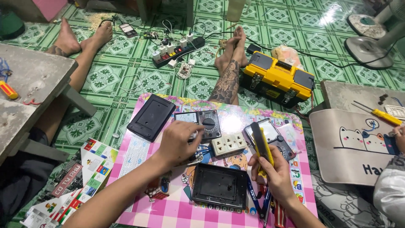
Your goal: The person disassembles a multimeter using a yellow utility knife, then uses a blue pen to adjust internal components. They manipulate the dial and casing while working on a pink checkered mat.
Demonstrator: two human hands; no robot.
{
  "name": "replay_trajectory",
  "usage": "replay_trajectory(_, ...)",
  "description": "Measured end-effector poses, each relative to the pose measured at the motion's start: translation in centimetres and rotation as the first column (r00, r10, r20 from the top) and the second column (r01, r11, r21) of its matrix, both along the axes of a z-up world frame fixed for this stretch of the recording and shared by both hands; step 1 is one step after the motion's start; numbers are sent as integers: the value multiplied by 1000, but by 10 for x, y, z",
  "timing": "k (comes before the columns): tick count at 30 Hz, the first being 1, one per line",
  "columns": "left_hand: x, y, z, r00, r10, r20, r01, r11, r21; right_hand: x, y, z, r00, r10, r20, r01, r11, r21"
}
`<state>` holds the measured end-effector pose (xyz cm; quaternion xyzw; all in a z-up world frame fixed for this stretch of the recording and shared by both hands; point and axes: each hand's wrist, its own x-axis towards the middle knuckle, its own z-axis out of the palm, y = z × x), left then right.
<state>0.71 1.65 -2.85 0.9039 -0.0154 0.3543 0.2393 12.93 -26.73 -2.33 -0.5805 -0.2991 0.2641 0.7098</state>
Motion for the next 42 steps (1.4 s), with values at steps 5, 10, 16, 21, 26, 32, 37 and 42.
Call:
replay_trajectory(5,6,29,-5,989,109,-105,-130,966,-224,-1,1,1,999,-27,17,29,991,-132)
replay_trajectory(10,15,48,-14,978,41,-202,-113,927,-357,1,4,-1,1000,4,-25,-9,985,-171)
replay_trajectory(16,13,55,-8,960,-49,-276,-49,940,-338,-1,4,-1,999,43,-23,-46,989,-138)
replay_trajectory(21,11,56,-7,936,-49,-348,-71,943,-324,1,3,-4,1000,22,-6,-22,987,-158)
replay_trajectory(26,10,55,-10,926,-49,-374,-71,951,-299,0,4,-2,999,43,-1,-43,990,-133)
replay_trajectory(32,4,56,-2,918,-82,-388,3,980,-199,0,4,-1,999,28,16,-26,988,-150)
replay_trajectory(37,5,53,5,911,-78,-405,-30,967,-254,0,4,-3,998,39,45,-33,992,-125)
replay_trajectory(42,7,56,-1,941,-70,-331,-22,963,-267,1,3,-4,999,45,25,-42,992,-120)
